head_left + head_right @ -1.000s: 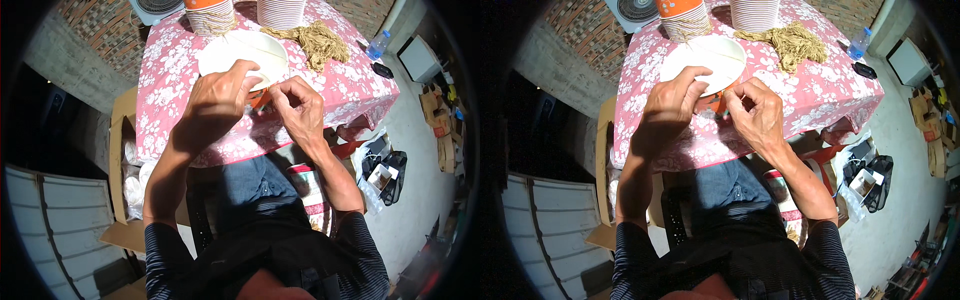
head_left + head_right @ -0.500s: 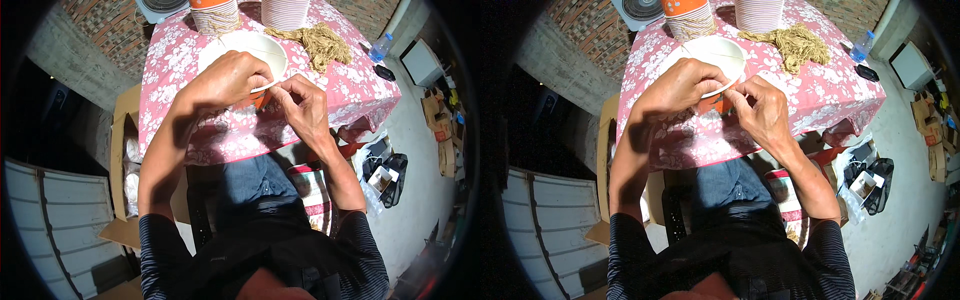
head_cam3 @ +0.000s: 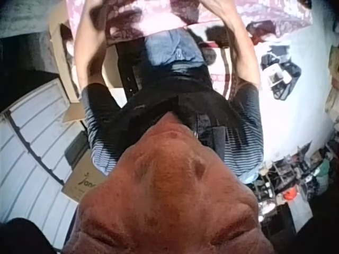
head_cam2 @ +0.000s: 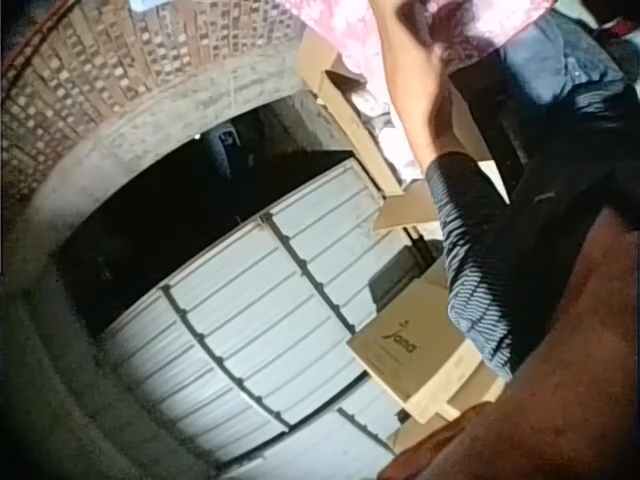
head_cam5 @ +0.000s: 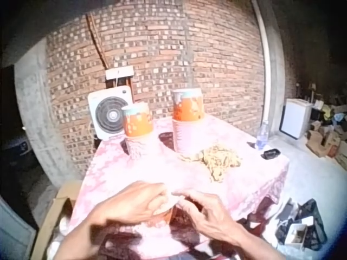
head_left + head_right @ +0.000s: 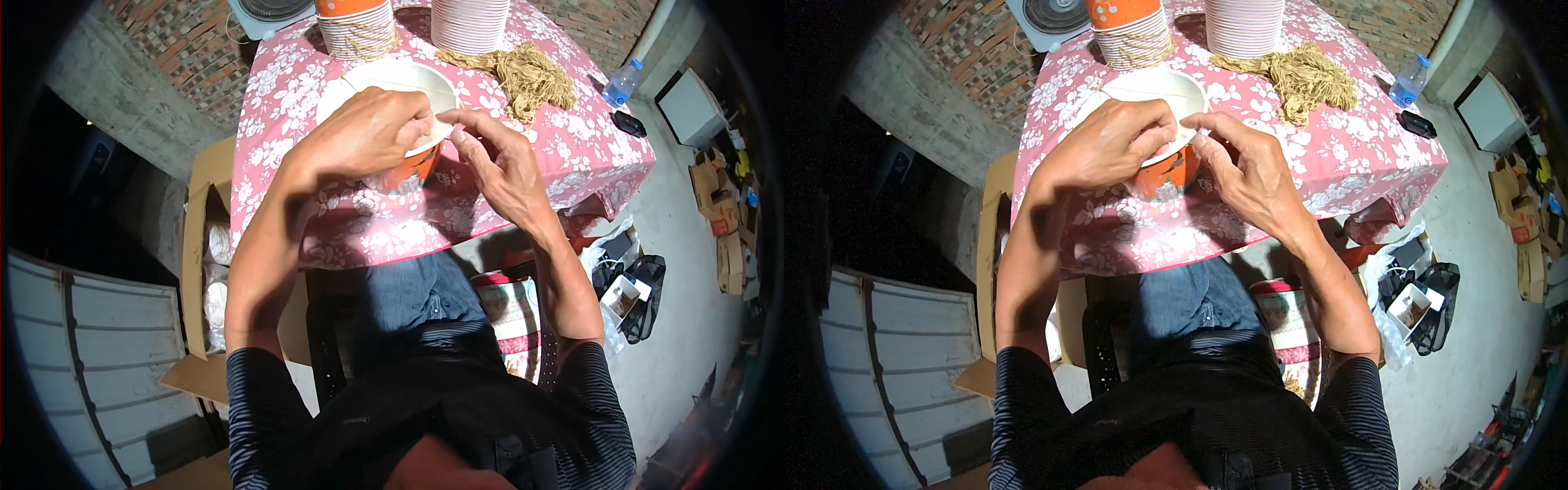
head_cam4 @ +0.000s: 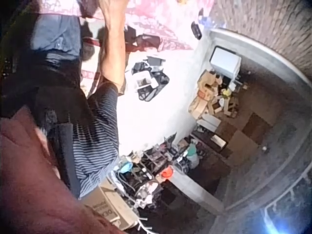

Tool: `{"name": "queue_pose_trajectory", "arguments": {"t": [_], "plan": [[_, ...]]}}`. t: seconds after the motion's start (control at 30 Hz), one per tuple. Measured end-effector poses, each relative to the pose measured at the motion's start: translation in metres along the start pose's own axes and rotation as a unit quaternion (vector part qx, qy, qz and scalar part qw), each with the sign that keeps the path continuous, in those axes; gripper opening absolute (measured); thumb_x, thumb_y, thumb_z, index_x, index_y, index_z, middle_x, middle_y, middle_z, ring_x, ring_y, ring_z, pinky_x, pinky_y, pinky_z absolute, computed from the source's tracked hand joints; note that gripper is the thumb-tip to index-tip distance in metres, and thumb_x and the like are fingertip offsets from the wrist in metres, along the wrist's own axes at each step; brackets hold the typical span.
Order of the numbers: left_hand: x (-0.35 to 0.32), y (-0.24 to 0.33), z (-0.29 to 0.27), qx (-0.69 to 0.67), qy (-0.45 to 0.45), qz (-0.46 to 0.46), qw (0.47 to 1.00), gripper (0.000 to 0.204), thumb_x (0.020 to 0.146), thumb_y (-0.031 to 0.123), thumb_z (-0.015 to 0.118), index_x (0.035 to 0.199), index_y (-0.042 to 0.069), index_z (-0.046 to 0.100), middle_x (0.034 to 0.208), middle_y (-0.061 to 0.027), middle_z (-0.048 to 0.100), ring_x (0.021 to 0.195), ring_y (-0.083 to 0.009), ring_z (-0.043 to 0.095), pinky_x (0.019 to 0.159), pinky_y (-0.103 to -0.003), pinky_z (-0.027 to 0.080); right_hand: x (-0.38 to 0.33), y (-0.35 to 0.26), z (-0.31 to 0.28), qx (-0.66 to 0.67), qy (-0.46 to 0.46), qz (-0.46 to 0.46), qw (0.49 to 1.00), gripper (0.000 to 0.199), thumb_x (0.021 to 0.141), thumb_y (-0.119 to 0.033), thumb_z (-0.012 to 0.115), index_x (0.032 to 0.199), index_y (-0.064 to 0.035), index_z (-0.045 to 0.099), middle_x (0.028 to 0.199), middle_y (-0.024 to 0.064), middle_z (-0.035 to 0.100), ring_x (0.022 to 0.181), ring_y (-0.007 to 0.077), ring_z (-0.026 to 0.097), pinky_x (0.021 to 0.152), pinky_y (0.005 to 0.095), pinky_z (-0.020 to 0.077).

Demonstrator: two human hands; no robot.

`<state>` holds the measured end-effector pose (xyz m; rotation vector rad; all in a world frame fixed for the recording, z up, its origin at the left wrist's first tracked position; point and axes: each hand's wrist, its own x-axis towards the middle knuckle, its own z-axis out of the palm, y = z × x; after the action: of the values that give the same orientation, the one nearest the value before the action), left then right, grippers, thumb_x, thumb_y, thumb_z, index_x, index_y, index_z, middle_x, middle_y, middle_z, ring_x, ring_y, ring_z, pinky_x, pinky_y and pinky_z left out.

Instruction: Manually threading and securing rope handles onto paper buckets.

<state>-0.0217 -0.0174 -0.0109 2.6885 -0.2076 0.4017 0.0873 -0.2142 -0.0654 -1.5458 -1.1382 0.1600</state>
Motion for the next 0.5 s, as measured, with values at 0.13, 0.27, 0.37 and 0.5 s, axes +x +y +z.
{"name": "queue_pose_trajectory", "arguments": {"t": [0.13, 0.27, 0.37, 0.5], "plan": [[-0.007, 0.001, -0.011, -0.042, 0.005, -0.061, 0.997, 0.020, 0.104, 0.014, 0.055, 0.098, -0.004, 0.063, 0.078, -0.0113, 0.071, 0.068, -0.0184, 0.067, 0.065, -0.034, 0.053, 0.008, 0.011, 0.001, -0.031, -0.022, -0.013, 0.999, 0.027, 0.100, -0.019, 0.069, 0.120, -0.0018, 0.074, 0.075, 0.0098, 0.070, 0.060, 0.0116, 0.057, 0.057, 0.0325, 0.0460], [-0.012, 0.010, -0.017, -0.058, 0.014, -0.060, 0.996, 0.018, 0.105, 0.013, 0.055, 0.100, -0.003, 0.063, 0.079, -0.0111, 0.070, 0.070, -0.0178, 0.068, 0.066, -0.033, 0.053, 0.015, -0.011, 0.005, -0.063, -0.041, 0.008, 0.997, 0.023, 0.097, -0.021, 0.073, 0.103, -0.0001, 0.079, 0.066, 0.0085, 0.070, 0.055, 0.0106, 0.056, 0.053, 0.0322, 0.0452], [-0.014, 0.016, -0.016, -0.111, 0.036, -0.076, 0.990, 0.017, 0.106, 0.011, 0.054, 0.101, -0.003, 0.063, 0.080, -0.0105, 0.071, 0.073, -0.0166, 0.068, 0.067, -0.033, 0.053, 0.021, -0.002, 0.008, 0.046, -0.046, 0.032, 0.997, 0.022, 0.097, -0.020, 0.073, 0.102, 0.0013, 0.079, 0.067, 0.0038, 0.070, 0.056, 0.0074, 0.055, 0.052, 0.0292, 0.0439], [-0.023, 0.019, -0.007, -0.114, 0.169, -0.129, 0.970, 0.020, 0.105, 0.015, 0.058, 0.104, -0.004, 0.066, 0.083, -0.0123, 0.072, 0.076, -0.0178, 0.069, 0.071, -0.034, 0.054, 0.013, -0.005, 0.014, 0.065, -0.002, 0.094, 0.993, 0.021, 0.098, -0.018, 0.073, 0.100, 0.0018, 0.080, 0.066, -0.0010, 0.065, 0.054, 0.0038, 0.050, 0.049, 0.0241, 0.0391]]}}
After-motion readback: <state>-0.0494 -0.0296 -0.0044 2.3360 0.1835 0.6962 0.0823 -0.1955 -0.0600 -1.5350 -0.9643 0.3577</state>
